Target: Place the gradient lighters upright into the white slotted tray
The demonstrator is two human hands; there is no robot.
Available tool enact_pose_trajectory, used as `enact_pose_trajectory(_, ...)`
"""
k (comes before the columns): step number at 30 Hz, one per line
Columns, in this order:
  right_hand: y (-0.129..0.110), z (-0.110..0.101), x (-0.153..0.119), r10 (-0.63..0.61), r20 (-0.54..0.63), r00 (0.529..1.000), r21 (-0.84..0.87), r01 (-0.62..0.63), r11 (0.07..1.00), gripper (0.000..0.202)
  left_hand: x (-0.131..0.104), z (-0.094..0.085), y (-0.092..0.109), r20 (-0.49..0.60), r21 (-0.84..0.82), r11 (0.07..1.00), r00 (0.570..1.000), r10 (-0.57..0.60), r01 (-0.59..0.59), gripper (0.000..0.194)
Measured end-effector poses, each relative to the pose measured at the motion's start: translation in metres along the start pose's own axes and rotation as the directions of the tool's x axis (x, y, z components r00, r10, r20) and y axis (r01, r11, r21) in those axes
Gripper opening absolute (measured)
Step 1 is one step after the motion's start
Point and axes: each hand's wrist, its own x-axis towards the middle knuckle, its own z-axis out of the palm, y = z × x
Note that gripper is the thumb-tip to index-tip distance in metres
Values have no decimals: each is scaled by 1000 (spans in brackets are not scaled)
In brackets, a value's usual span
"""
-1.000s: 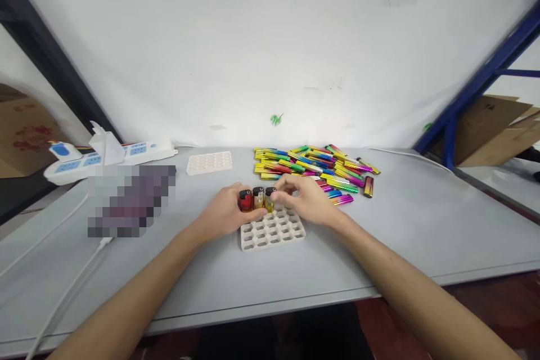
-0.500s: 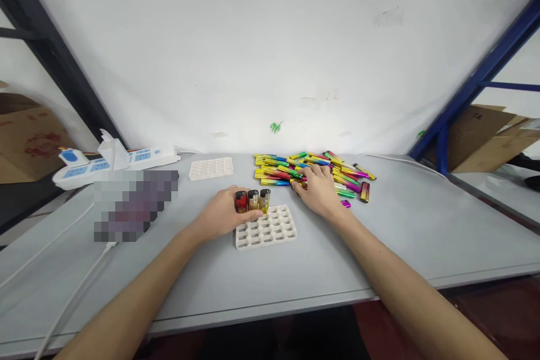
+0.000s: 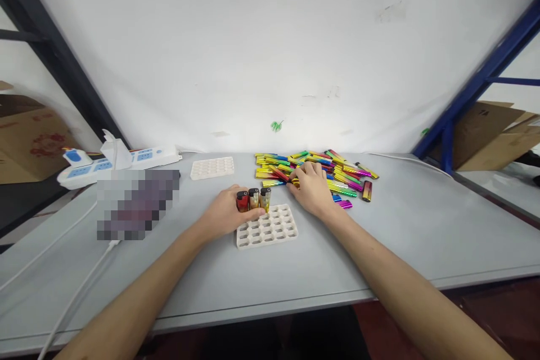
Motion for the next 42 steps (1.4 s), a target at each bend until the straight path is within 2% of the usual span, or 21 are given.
enact_pose_trajectory(7, 0, -17, 0, 50, -193, 980, 143, -22, 989, 19, -1, -2, 2, 10, -42, 999, 1000, -1, 2, 45)
enact_pose_trajectory(9, -1, -24, 0, 69, -246, 967, 250, -5, 968, 18, -1, -3, 3, 12, -38, 999, 1000, -12, 12, 45)
enact_pose_trajectory(11, -3, -30, -1, 120, -239, 963, 417, -10, 909, 17, -2, -3, 5, 10, -21, 1000, 1000, -15, 15, 44)
enact_pose_trajectory(13, -7, -33, -3, 198, -140, 970, 614, -72, 786, 20, -2, -4, 5, 5, -10, 1000, 1000, -16, 16, 43)
enact_pose_trajectory(16, -18, -33, -8, 224, 85, 971, 846, -189, 498, 27, -2, -4, 5, -1, -19, 1000, 1000, -10, 10, 42)
enact_pose_trajectory(18, -26, -33, -10, 187, 191, 964, 913, -244, 327, 30, -2, -4, 5, 3, -33, 999, 1000, -2, 3, 42)
enact_pose_trajectory(21, -33, -34, -11, 145, 318, 937, 920, -342, 189, 37, -2, -4, 5, 11, -64, 998, 1000, 2, -1, 40)
enact_pose_trajectory(26, -30, -32, -9, 109, 459, 882, 870, -471, 148, 56, -2, -5, 4, 39, -97, 995, 999, -4, 8, 47)
enact_pose_trajectory(30, -27, -34, -8, 108, 483, 869, 870, -490, 56, 52, -1, -4, 1, 36, -99, 995, 999, -19, 23, 52)
enact_pose_trajectory(34, -26, -35, -6, 117, 477, 871, 878, -477, -31, 48, -1, -6, 3, 29, -99, 995, 1000, 0, 3, 50)
enact_pose_trajectory(38, -26, -33, -5, 114, 461, 880, 886, -464, -7, 51, -2, -8, 6, 30, -109, 994, 1000, 4, 0, 46)
enact_pose_trajectory(42, -25, -29, -6, 95, 424, 901, 900, -430, 70, 53, -1, -7, 6, 47, -146, 988, 997, 53, -46, 40)
